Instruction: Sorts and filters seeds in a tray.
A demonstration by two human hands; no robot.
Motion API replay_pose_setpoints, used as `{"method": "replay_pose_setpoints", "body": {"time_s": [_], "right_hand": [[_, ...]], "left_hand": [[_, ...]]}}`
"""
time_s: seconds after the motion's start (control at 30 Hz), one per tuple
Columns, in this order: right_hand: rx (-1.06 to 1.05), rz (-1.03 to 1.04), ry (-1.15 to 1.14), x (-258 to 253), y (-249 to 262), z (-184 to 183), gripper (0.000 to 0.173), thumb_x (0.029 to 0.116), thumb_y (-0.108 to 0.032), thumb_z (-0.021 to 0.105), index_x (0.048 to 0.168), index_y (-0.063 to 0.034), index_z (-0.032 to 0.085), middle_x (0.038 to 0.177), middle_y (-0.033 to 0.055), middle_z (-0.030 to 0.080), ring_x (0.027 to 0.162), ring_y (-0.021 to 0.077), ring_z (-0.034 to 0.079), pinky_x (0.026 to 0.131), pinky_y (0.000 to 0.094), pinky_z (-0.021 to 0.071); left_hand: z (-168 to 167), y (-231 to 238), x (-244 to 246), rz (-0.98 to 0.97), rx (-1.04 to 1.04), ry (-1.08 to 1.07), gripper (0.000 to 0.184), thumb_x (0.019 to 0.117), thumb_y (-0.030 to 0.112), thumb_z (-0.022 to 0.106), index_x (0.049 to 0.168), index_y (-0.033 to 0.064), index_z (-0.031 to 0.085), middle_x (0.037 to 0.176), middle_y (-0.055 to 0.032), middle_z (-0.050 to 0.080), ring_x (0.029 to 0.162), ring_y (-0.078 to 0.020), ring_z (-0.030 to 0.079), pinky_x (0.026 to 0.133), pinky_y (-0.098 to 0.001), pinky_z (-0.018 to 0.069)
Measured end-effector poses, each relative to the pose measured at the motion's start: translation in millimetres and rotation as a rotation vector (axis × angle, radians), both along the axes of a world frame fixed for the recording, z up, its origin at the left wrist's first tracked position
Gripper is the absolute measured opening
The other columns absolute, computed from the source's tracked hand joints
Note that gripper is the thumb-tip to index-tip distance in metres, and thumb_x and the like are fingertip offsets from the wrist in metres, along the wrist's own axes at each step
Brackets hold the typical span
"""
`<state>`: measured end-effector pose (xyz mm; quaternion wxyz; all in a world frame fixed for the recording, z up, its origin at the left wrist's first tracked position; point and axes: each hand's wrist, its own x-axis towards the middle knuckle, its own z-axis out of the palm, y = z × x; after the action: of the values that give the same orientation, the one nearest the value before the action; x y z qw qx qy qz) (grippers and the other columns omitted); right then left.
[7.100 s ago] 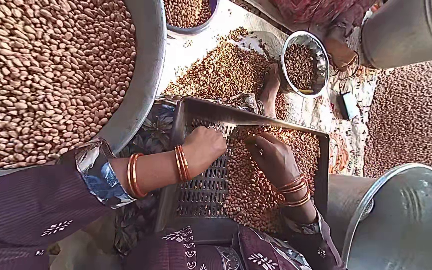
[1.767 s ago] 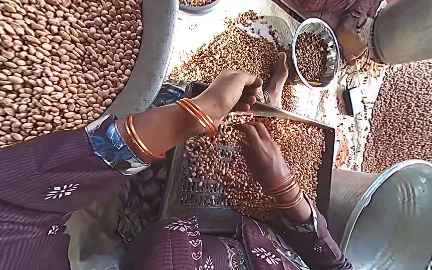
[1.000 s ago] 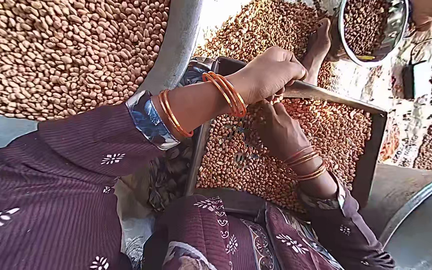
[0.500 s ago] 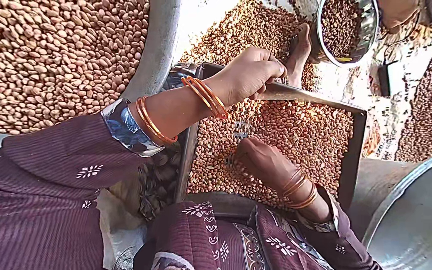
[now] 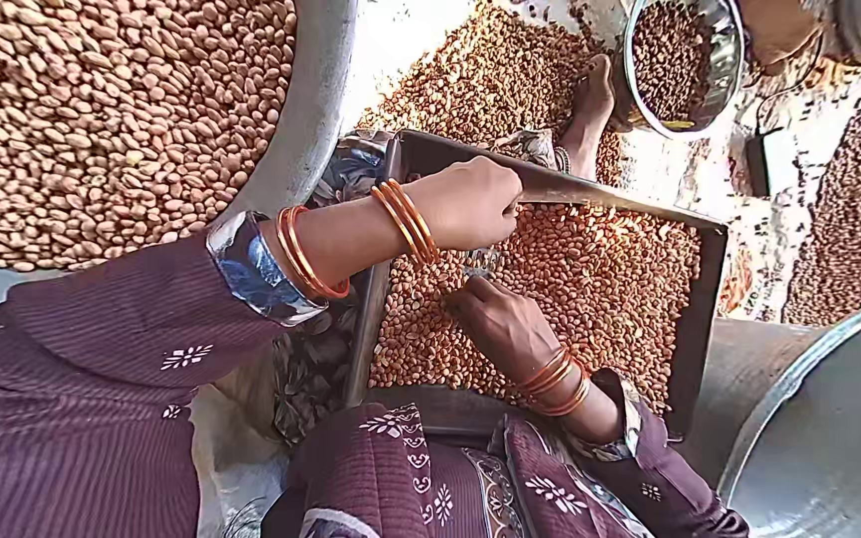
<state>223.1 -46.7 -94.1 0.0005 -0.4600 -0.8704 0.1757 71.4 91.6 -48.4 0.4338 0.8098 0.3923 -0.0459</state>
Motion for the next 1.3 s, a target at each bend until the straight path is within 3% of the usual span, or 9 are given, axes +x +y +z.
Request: {"method": "replay_pose_setpoints", "body": {"time_s": [0.17,0.23,0.33,0.43,0.6,0.8,0.97,1.1,1.3], "right_hand": [[-0.039,0.006,0.003,-2.9,1.3,4.2,0.013,0.0946,-0.013,0.065,0.092,-0.0034,0.073,0.086,0.0127,0.067,0.069,0.0276,0.069,0.053,0.0397,0.0554],[-0.156,-0.082,0.085,8.6,11.5,9.4,0.015,0.0921,-0.019,0.066,0.092,-0.004,0.07,0.085,0.0099,0.066,0.069,0.0245,0.068,0.056,0.041,0.056],[-0.129,-0.21,0.143,36.6,27.9,22.5,0.011,0.0853,-0.015,0.067,0.092,-0.0065,0.064,0.077,0.0049,0.065,0.062,0.018,0.065,0.054,0.0376,0.0543],[-0.132,-0.185,0.148,52.8,30.1,28.4,0.008,0.0888,-0.011,0.065,0.092,-0.0074,0.072,0.085,0.0057,0.068,0.067,0.0164,0.066,0.059,0.0348,0.056],[-0.218,-0.115,0.155,46.9,6.4,10.1,0.017,0.0962,-0.02,0.066,0.095,-0.005,0.075,0.088,0.0102,0.07,0.075,0.022,0.07,0.069,0.0376,0.059],[-0.109,-0.149,0.113,39.8,-4.2,3.6,0.013,0.0925,-0.013,0.067,0.092,0.0,0.072,0.085,0.0135,0.068,0.075,0.0273,0.071,0.067,0.0407,0.0594],[-0.105,-0.143,0.144,41.4,-7.5,1.6,0.014,0.0912,-0.012,0.07,0.097,-0.0002,0.073,0.086,0.0136,0.068,0.076,0.0274,0.07,0.068,0.0402,0.0593],[-0.067,-0.146,0.167,41.7,-10.1,-0.5,0.014,0.0891,-0.015,0.07,0.089,-0.0008,0.071,0.08,0.0119,0.065,0.071,0.0251,0.068,0.062,0.0373,0.057],[-0.106,-0.125,0.146,39.2,-16.6,-2.5,0.02,0.0917,-0.019,0.069,0.099,-0.0004,0.072,0.089,0.0134,0.068,0.08,0.0275,0.07,0.071,0.0392,0.0593]], "left_hand": [[-4.8,-4.3,-2.7,-0.124,0.11,0.228,0.019,0.1048,0.016,0.052,0.104,0.0037,0.067,0.098,-0.0143,0.063,0.095,-0.0332,0.066,0.077,-0.0517,0.0536],[-8.4,-4.5,-3.4,-0.133,0.12,0.196,0.019,0.1041,0.017,0.052,0.098,0.0048,0.066,0.093,-0.0123,0.061,0.089,-0.0308,0.065,0.073,-0.0497,0.0527],[-9.3,-5.3,-1.7,-0.153,0.097,0.172,0.021,0.1047,0.018,0.052,0.097,0.004,0.066,0.094,-0.0122,0.062,0.09,-0.0299,0.065,0.075,-0.0489,0.0523],[-12.2,-8.1,-0.3,-0.231,0.08,0.137,0.021,0.1046,0.018,0.053,0.103,0.0041,0.068,0.097,-0.0123,0.065,0.092,-0.0298,0.066,0.079,-0.0492,0.053],[-18.3,-32.7,4.4,-0.4,0.039,0.06,0.016,0.1016,0.016,0.06,0.106,0.0038,0.069,0.102,-0.0135,0.065,0.095,-0.0314,0.066,0.078,-0.0502,0.0535],[-22.9,-67.7,14.3,-0.357,0.071,0.073,0.011,0.1,0.01,0.06,0.097,0.0011,0.066,0.1,-0.0156,0.064,0.093,-0.0342,0.067,0.071,-0.0492,0.0535],[-23.7,-74.7,14.4,-0.351,0.138,0.098,0.009,0.0989,0.007,0.061,0.093,0.0021,0.066,0.095,-0.0138,0.063,0.088,-0.0321,0.066,0.066,-0.0453,0.0521],[-26.6,-80.3,16.4,-0.368,0.227,0.123,0.006,0.0965,0.004,0.062,0.093,0.0015,0.066,0.094,-0.0135,0.063,0.086,-0.0311,0.066,0.063,-0.043,0.0515],[-24.7,-82.8,18.1,-0.414,0.188,0.173,0.006,0.0967,0.004,0.062,0.099,0.0002,0.066,0.099,-0.0146,0.062,0.091,-0.0323,0.065,0.068,-0.0436,0.0518]]}}
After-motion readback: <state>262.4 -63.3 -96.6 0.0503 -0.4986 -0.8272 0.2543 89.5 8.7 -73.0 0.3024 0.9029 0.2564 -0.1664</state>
